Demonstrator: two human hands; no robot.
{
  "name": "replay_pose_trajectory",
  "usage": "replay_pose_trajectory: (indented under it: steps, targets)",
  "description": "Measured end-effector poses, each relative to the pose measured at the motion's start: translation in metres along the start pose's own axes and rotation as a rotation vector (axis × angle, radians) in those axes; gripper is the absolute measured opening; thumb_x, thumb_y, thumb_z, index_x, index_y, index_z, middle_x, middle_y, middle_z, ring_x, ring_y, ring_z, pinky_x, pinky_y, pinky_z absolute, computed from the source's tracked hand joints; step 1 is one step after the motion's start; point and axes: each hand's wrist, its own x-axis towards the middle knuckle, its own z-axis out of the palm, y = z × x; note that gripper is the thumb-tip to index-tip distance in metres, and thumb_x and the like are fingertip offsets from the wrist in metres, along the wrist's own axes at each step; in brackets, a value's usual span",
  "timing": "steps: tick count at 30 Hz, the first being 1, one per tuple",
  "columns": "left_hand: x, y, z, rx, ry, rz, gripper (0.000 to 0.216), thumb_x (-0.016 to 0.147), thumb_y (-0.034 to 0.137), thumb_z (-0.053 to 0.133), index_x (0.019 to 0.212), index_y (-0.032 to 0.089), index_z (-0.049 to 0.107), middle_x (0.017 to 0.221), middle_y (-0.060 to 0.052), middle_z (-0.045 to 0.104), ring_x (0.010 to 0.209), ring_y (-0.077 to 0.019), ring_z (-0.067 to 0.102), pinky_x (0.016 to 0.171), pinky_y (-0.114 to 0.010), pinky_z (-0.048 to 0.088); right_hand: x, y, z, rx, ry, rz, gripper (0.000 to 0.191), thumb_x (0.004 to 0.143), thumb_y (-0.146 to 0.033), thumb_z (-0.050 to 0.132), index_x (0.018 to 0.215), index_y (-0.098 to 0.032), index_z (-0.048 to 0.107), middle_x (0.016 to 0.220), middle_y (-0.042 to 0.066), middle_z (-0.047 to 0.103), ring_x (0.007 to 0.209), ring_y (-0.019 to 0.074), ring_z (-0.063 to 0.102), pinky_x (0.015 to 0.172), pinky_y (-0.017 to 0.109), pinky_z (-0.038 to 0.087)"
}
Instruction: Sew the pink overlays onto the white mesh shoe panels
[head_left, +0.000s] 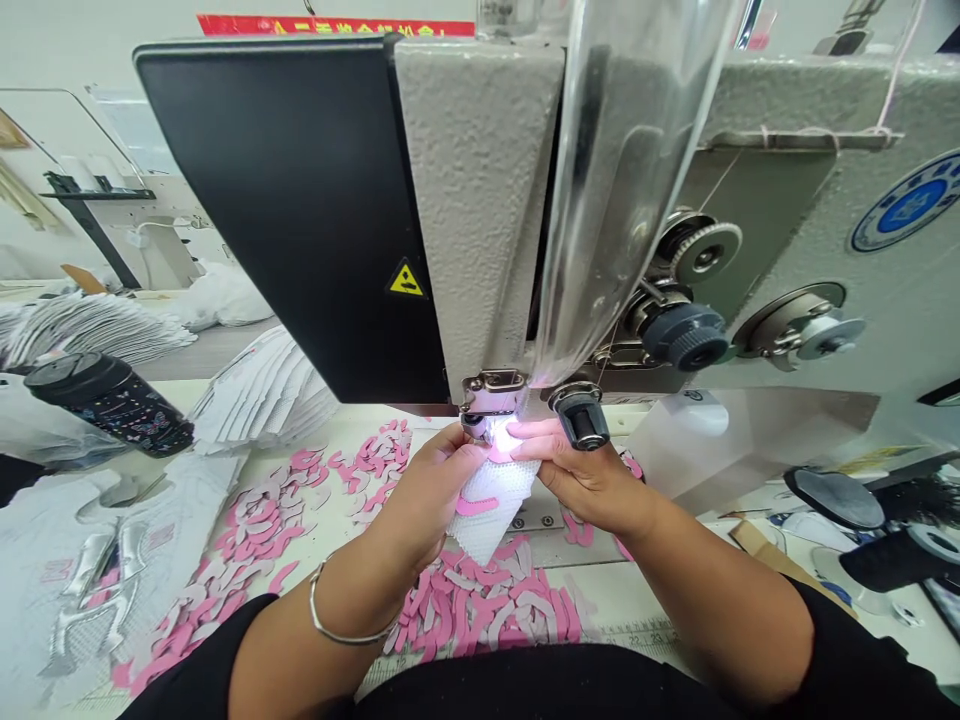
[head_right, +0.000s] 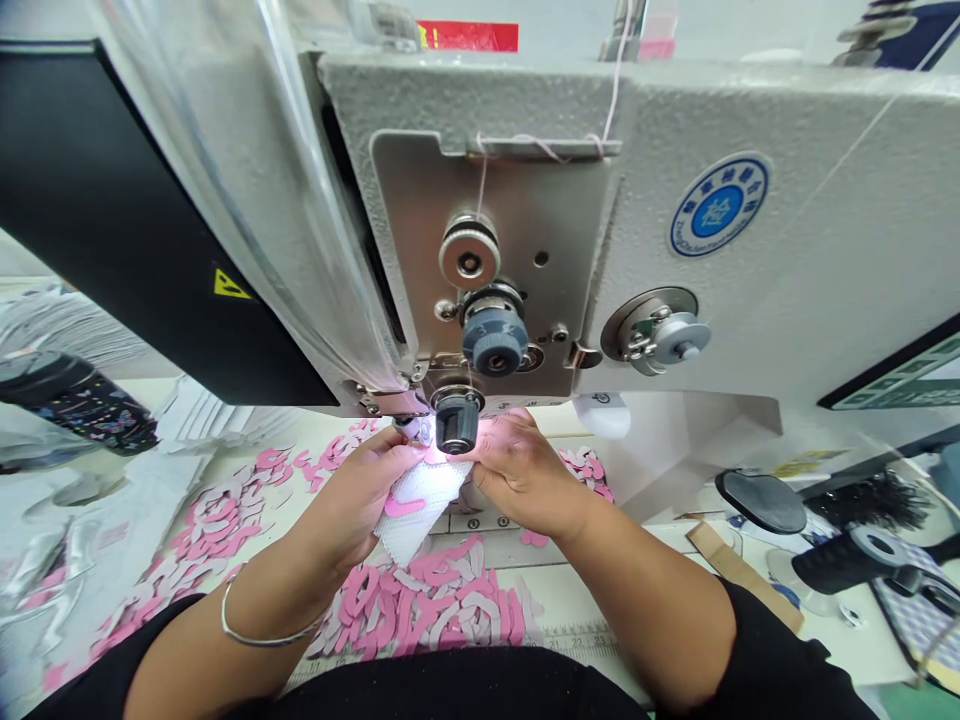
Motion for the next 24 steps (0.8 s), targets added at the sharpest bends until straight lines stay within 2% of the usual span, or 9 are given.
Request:
replay_pose_trajectory:
  steps: [8, 12, 17, 21, 24]
  targets:
    - [0.009, -0.007, -0.010, -0.069, -0.079, 0.008, 0.019, 0.074, 0.026, 0.070, 0.092, 0.020, 0.068, 0.076, -0.001, 0.066, 0.063, -0.0152, 0.063, 0.059, -0.027, 0.050, 0.004, -0.004, -0.002, 0.000, -0.014, 0.046, 0.024, 0.099, -0.021, 0.046, 0.102, -0.027, 0.068, 0.091, 0.001, 0.071, 0.088, 0.0172, 0.065, 0.091, 0.037, 0.046]
    - [0.010, -0.005, -0.013, -0.072, -0.143, 0.021, 0.016, 0.077, 0.026, 0.069, 0.092, 0.019, 0.068, 0.076, -0.002, 0.068, 0.063, -0.0158, 0.064, 0.060, -0.029, 0.052, 0.003, -0.004, -0.002, -0.041, 0.000, 0.052, 0.024, 0.099, -0.023, 0.046, 0.100, -0.024, 0.070, 0.100, 0.003, 0.072, 0.099, 0.0193, 0.065, 0.094, 0.039, 0.048]
    - [0.010, -0.001, -0.018, -0.050, -0.139, 0.003, 0.014, 0.075, 0.025, 0.072, 0.087, 0.018, 0.068, 0.073, -0.001, 0.067, 0.061, -0.0139, 0.063, 0.056, -0.024, 0.049, 0.002, -0.005, -0.002, -0.112, 0.012, 0.031, 0.025, 0.099, -0.021, 0.046, 0.101, -0.025, 0.070, 0.106, 0.004, 0.072, 0.102, 0.0195, 0.065, 0.092, 0.039, 0.050]
    - [0.012, 0.006, -0.027, -0.022, -0.143, -0.015, 0.019, 0.071, 0.026, 0.080, 0.077, 0.017, 0.065, 0.067, 0.001, 0.064, 0.055, -0.0107, 0.060, 0.051, -0.019, 0.046, 0.002, -0.014, 0.000, -0.231, 0.020, 0.006, 0.024, 0.097, -0.019, 0.048, 0.105, -0.023, 0.070, 0.106, 0.006, 0.073, 0.100, 0.0215, 0.065, 0.089, 0.040, 0.050]
    - [0.019, 0.011, -0.035, -0.040, -0.144, -0.022, 0.024, 0.065, 0.027, 0.086, 0.074, 0.015, 0.067, 0.066, -0.001, 0.065, 0.055, -0.0109, 0.060, 0.052, -0.020, 0.048, -0.001, -0.028, 0.005, -0.397, -0.044, 0.001, 0.029, 0.094, -0.012, 0.047, 0.114, -0.020, 0.067, 0.102, 0.008, 0.073, 0.098, 0.0232, 0.064, 0.086, 0.040, 0.049]
